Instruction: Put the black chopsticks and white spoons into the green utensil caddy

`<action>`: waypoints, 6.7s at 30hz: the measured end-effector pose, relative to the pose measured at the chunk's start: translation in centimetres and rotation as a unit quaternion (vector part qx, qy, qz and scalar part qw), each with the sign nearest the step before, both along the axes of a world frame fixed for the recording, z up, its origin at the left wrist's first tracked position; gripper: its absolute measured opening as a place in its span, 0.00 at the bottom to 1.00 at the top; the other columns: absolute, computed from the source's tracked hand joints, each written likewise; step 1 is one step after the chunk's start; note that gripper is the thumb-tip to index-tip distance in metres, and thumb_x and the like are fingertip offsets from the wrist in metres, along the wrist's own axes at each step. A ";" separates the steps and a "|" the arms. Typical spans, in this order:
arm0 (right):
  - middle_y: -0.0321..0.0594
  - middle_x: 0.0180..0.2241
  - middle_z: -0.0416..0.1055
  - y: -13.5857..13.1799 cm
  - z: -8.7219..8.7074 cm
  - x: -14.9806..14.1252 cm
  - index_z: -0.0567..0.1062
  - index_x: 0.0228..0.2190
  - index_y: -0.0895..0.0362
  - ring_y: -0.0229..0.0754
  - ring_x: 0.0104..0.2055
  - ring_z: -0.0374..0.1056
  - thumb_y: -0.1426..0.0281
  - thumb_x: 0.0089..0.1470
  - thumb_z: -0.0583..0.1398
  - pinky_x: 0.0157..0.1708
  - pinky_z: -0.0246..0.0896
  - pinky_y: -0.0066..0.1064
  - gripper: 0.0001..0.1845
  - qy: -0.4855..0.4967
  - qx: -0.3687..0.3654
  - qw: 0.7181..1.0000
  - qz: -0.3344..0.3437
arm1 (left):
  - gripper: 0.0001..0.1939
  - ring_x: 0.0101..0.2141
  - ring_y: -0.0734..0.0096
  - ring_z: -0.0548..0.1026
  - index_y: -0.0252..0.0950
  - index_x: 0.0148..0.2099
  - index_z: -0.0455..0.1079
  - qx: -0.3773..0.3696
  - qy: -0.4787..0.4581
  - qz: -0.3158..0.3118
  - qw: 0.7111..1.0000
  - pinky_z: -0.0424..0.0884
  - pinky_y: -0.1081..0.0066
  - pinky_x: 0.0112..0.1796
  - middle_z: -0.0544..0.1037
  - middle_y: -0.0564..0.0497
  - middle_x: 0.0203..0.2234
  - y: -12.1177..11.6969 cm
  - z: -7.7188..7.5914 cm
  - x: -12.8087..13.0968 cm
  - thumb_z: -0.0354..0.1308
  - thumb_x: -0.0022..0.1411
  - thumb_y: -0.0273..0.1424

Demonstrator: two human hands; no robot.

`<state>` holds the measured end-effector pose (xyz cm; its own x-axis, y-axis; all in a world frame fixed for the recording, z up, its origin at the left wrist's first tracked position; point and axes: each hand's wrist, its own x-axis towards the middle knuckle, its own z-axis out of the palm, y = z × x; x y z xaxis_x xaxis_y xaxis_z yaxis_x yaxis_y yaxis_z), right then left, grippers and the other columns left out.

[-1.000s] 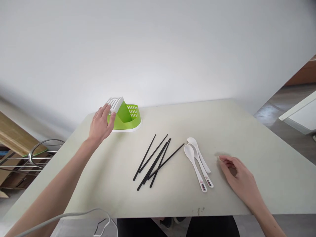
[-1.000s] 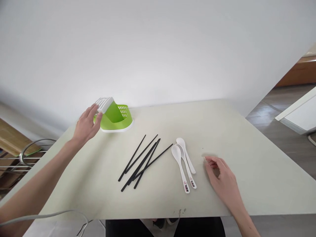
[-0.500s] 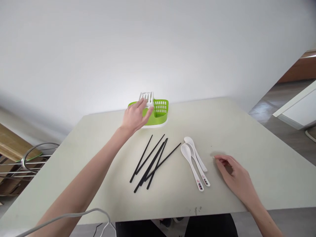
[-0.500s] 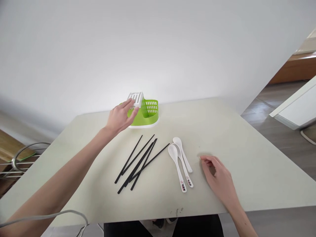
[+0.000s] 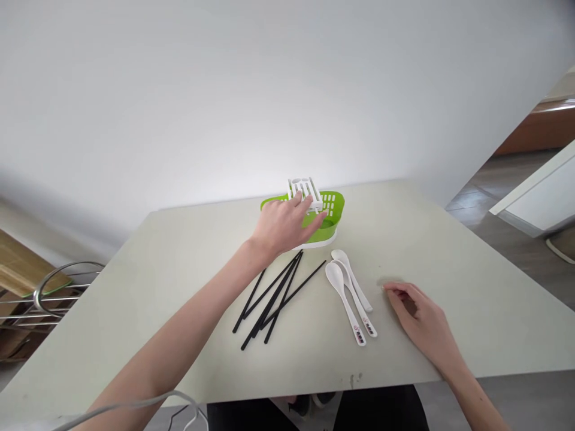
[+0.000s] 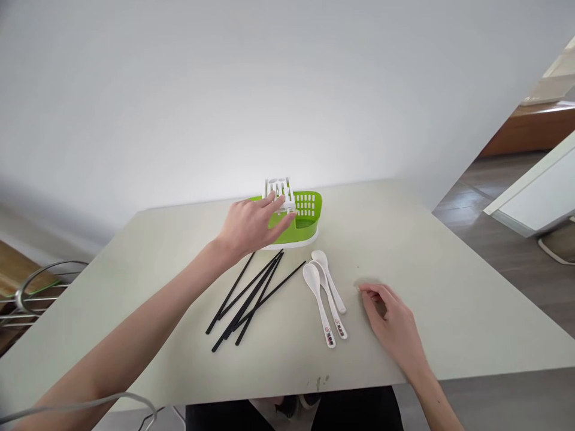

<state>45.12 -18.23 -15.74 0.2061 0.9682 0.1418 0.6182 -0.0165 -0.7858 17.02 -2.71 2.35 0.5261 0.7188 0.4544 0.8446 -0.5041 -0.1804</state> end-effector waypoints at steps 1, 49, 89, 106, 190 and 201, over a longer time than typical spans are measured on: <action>0.41 0.45 0.79 0.0 0.0 0.0 0.78 0.43 0.49 0.46 0.42 0.75 0.53 0.67 0.55 0.38 0.69 0.34 0.17 0.001 0.000 1.000 0.000 | 0.28 0.34 0.57 0.83 0.37 0.56 0.78 0.000 -0.002 -0.006 1.000 0.71 0.63 0.33 0.83 0.39 0.49 -0.1 0.1 -0.1 0.46 0.76 0.50; 0.41 0.45 0.79 0.3 0.3 -0.6 0.79 0.43 0.48 0.47 0.44 0.75 0.53 0.66 0.56 0.37 0.70 0.34 0.17 -0.029 -0.016 0.999 -0.015 | 0.17 0.24 0.69 0.71 0.41 0.42 0.71 -0.242 -0.174 0.128 0.946 0.62 0.70 0.30 0.74 0.55 0.23 -4.1 -13.0 -15.6 0.46 0.75 0.46; 0.39 0.44 0.79 0.6 -0.1 -0.6 0.79 0.43 0.48 0.45 0.43 0.74 0.51 0.66 0.57 0.42 0.69 0.33 0.18 -0.017 -0.017 1.000 -0.017 | 0.24 0.25 0.70 0.67 0.40 0.44 0.72 -0.281 -0.167 0.026 0.945 0.62 0.70 0.30 0.70 0.56 0.26 -4.7 -11.8 -15.3 0.60 0.64 0.56; 0.39 0.43 0.79 0.7 0.1 -0.7 0.79 0.43 0.49 0.45 0.43 0.74 0.51 0.66 0.57 0.43 0.69 0.34 0.18 -0.019 -0.015 0.999 -0.022 | 0.09 0.32 0.68 0.72 0.40 0.42 0.77 -0.308 -0.199 0.025 0.930 0.69 0.70 0.36 0.73 0.52 0.33 -4.6 -10.3 -17.8 0.60 0.59 0.33; 0.52 0.56 0.79 -0.2 5.7 -23.2 0.80 0.53 0.55 0.54 0.50 0.79 0.47 0.63 0.64 0.50 0.75 0.48 0.29 0.537 -0.222 0.788 0.206 | 0.19 0.36 0.68 0.79 0.39 0.44 0.69 -0.532 -0.788 -0.132 0.281 0.72 0.69 0.43 0.81 0.50 0.33 -8.7 -11.7 -10.3 0.60 0.70 0.51; 0.49 0.51 0.80 -0.1 5.2 -22.6 0.84 0.50 0.53 0.49 0.44 0.80 0.49 0.60 0.67 0.40 0.74 0.38 0.25 0.540 -0.216 0.793 0.180 | 0.26 0.39 0.63 0.79 0.38 0.46 0.71 -0.596 -0.691 -0.153 0.379 0.71 0.70 0.34 0.83 0.40 0.43 -9.4 -11.2 -9.7 0.53 0.71 0.56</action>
